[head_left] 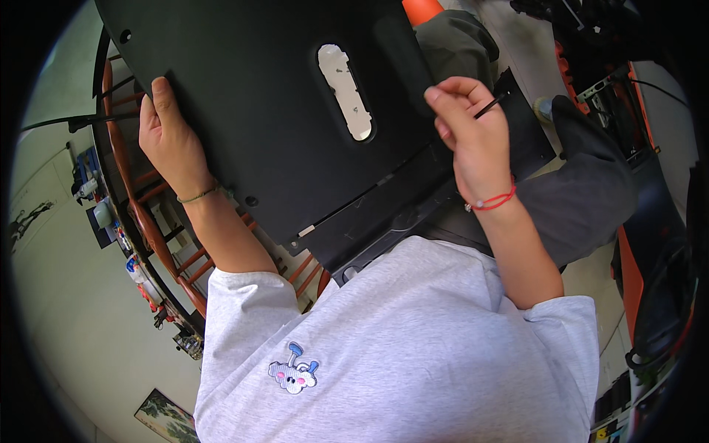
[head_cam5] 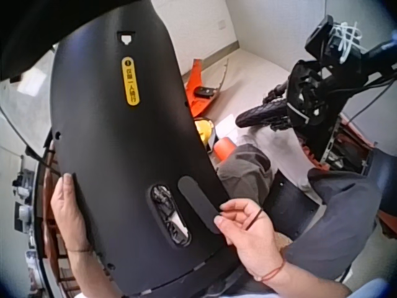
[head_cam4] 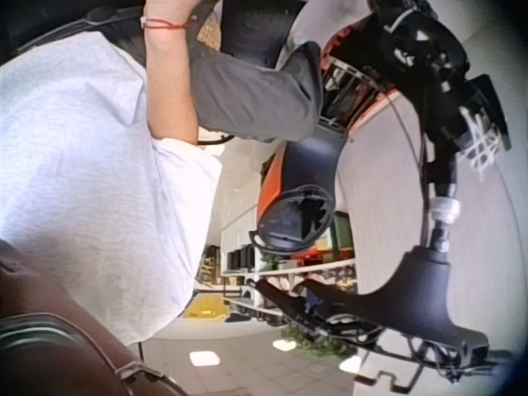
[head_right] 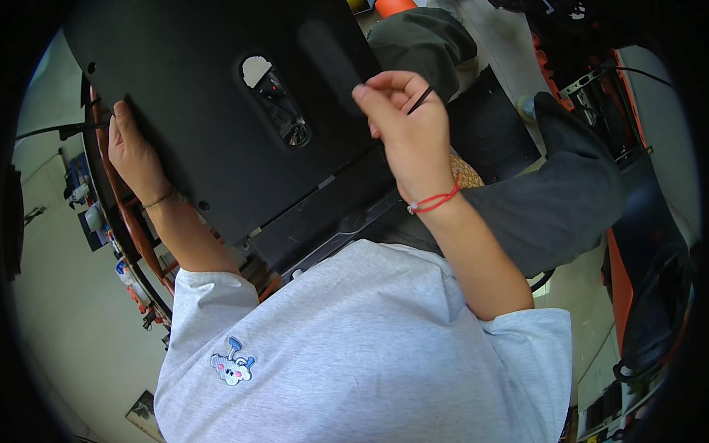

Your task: The person aligns a small black plastic cover onto a larger motorcycle fairing, presses it into place by hand, and uses a screwdriver to secure a fastener.

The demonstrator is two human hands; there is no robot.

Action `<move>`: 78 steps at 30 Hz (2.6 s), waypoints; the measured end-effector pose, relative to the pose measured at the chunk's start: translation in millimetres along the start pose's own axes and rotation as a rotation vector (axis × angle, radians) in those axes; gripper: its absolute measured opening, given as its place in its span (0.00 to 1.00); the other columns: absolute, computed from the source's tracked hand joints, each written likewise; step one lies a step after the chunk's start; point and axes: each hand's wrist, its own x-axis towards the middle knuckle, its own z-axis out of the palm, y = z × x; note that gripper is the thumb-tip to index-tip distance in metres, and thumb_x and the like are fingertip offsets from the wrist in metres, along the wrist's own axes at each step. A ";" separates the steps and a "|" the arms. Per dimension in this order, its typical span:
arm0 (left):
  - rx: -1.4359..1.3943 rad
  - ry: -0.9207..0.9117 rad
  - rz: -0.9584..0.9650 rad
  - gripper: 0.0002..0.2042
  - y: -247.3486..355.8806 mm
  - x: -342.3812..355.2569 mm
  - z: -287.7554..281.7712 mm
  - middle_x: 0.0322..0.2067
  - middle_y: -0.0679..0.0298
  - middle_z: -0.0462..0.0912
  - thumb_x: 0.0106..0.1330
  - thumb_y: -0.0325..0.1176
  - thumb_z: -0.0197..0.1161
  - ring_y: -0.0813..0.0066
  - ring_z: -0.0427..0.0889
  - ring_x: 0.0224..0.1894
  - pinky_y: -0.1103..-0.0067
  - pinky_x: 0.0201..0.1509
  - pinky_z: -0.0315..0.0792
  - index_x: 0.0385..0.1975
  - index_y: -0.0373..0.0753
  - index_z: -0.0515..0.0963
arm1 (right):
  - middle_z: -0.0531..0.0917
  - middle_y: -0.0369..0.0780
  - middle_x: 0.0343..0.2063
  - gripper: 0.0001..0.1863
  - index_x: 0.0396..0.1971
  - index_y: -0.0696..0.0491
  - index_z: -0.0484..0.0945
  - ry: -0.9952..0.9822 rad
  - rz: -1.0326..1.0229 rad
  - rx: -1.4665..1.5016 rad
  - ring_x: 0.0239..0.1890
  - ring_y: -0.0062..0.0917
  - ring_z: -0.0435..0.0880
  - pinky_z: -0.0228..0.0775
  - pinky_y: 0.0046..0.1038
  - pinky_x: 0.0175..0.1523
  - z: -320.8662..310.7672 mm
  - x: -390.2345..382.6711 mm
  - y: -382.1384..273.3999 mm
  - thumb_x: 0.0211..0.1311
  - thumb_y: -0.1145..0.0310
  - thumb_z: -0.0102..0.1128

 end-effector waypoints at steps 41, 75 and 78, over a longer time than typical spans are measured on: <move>0.013 0.000 0.008 0.20 -6.5 0.2 -2.6 0.25 0.73 0.75 0.74 0.46 0.57 0.88 0.68 0.28 0.87 0.33 0.63 0.32 0.31 0.79 | 0.78 0.36 0.22 0.25 0.61 0.46 0.75 -0.331 -0.524 -0.690 0.21 0.17 0.72 0.68 0.20 0.30 25.8 -6.0 10.0 0.64 0.71 0.64; 0.032 0.000 0.011 0.21 -4.8 2.0 0.3 0.27 0.72 0.77 0.74 0.47 0.56 0.87 0.70 0.30 0.87 0.36 0.65 0.34 0.31 0.79 | 0.84 0.40 0.36 0.42 0.71 0.37 0.57 -0.818 -0.565 -1.198 0.36 0.31 0.85 0.79 0.32 0.43 36.1 45.5 -51.6 0.58 0.69 0.66; 0.040 -0.008 0.000 0.20 -6.6 3.8 -2.7 0.26 0.72 0.76 0.74 0.47 0.56 0.87 0.69 0.30 0.87 0.35 0.65 0.34 0.31 0.79 | 0.84 0.40 0.35 0.39 0.69 0.39 0.61 -0.805 -0.609 -1.223 0.36 0.31 0.85 0.79 0.32 0.43 37.7 45.5 -49.8 0.57 0.70 0.66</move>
